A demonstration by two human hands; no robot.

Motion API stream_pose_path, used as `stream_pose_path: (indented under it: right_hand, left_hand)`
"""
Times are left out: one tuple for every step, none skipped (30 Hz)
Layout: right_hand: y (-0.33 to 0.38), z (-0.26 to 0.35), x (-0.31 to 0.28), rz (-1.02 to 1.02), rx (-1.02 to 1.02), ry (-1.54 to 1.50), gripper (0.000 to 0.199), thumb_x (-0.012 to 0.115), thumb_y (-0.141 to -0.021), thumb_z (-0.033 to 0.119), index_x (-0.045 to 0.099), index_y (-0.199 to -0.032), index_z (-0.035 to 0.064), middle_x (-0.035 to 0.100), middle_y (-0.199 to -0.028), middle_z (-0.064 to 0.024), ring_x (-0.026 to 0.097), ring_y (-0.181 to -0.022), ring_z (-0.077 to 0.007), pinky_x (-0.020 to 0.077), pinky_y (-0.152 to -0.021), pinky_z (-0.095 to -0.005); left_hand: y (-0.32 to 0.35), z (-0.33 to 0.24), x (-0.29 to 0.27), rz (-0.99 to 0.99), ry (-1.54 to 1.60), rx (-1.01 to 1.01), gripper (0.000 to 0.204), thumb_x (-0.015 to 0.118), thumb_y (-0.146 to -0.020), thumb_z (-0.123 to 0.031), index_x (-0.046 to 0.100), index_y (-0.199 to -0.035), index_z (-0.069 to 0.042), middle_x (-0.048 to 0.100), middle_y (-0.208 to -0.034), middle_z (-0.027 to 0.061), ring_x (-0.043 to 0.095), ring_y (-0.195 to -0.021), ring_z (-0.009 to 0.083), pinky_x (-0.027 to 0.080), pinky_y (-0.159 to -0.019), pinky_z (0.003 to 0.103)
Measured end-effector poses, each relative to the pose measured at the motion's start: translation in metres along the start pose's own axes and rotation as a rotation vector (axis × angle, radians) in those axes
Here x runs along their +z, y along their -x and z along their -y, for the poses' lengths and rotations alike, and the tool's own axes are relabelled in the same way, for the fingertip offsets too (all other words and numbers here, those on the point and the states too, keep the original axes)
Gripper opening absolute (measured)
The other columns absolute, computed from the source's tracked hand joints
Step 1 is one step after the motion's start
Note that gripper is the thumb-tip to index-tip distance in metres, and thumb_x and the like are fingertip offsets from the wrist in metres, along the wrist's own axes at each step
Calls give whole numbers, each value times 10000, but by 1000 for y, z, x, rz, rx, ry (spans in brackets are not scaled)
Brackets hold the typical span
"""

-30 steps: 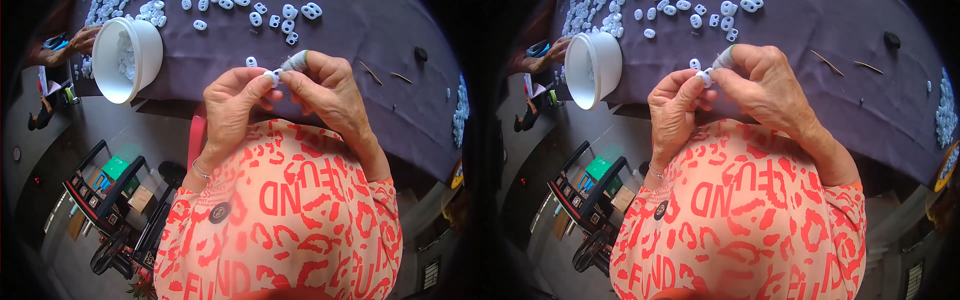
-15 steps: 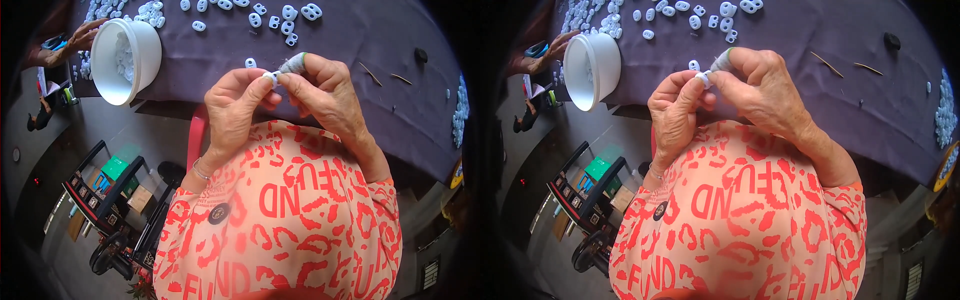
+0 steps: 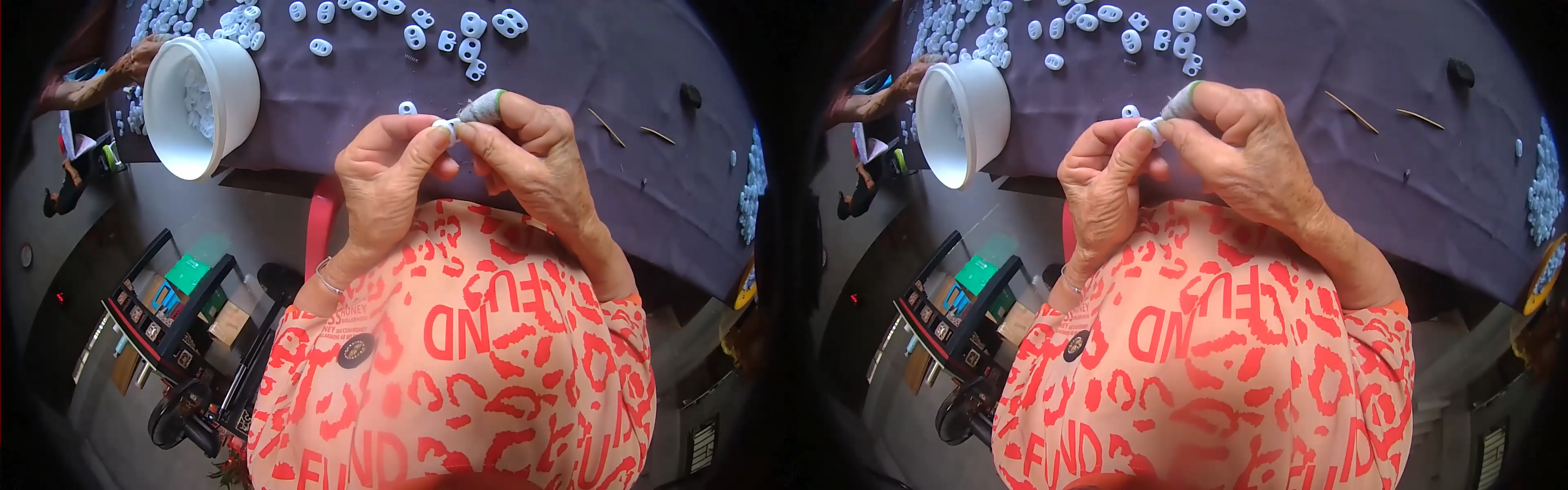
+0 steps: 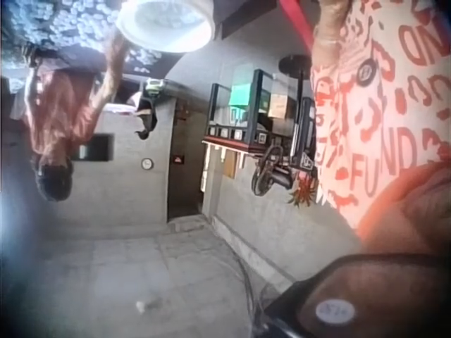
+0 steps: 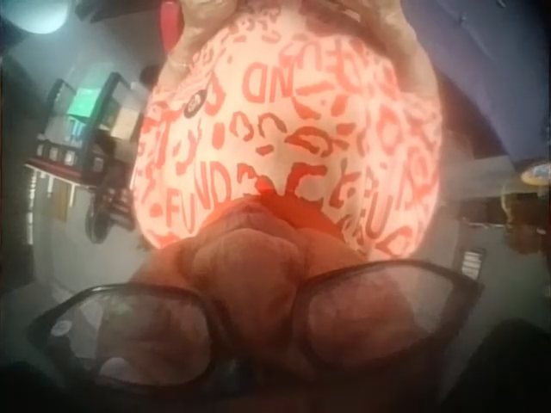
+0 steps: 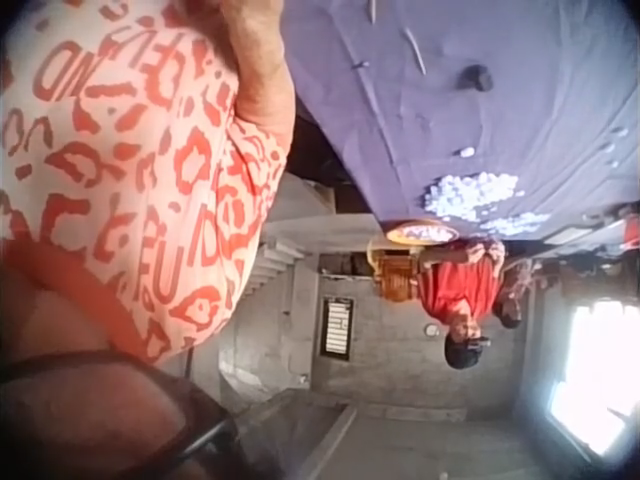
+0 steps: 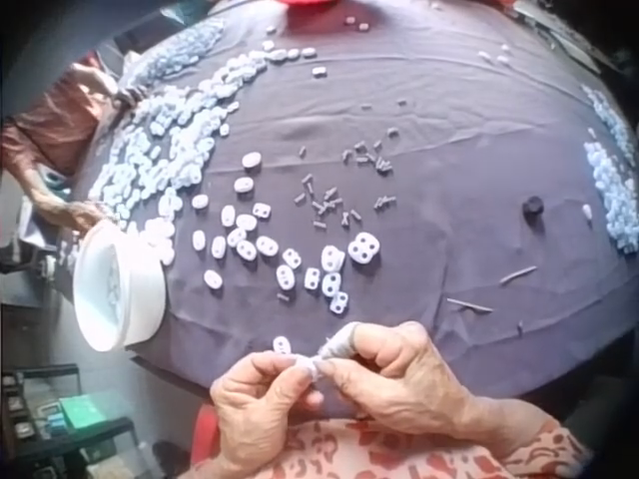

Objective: The person assembles plastic cord locks by hand, picking plastic pieces and small springs from the table and fitting them together.

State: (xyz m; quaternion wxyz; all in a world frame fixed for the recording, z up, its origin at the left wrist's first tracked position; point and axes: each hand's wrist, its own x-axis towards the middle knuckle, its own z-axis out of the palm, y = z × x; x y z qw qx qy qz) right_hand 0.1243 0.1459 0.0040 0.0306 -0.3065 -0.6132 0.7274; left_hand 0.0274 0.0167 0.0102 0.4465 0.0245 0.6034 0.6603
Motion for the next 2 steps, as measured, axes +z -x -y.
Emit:
stream_pose_path:
  right_hand:
    - [0,3,1,-8,49,-35,112,600,-868,131,628,-851,23,538,-591,24,470,-505,-7,375,-415,-151]
    - [0,7,2,-14,99,-71,113,604,-866,134,629,-853,24,537,-589,24,471,-506,-7,375,-413,-151]
  left_hand:
    - [-1,1,1,-12,-27,13,124,619,-851,-53,608,-948,24,649,-857,92,623,-662,118,515,-608,207]
    - [-1,1,1,-26,-56,25,128,623,-849,-55,608,-949,24,650,-857,95,624,-661,120,516,-611,208]
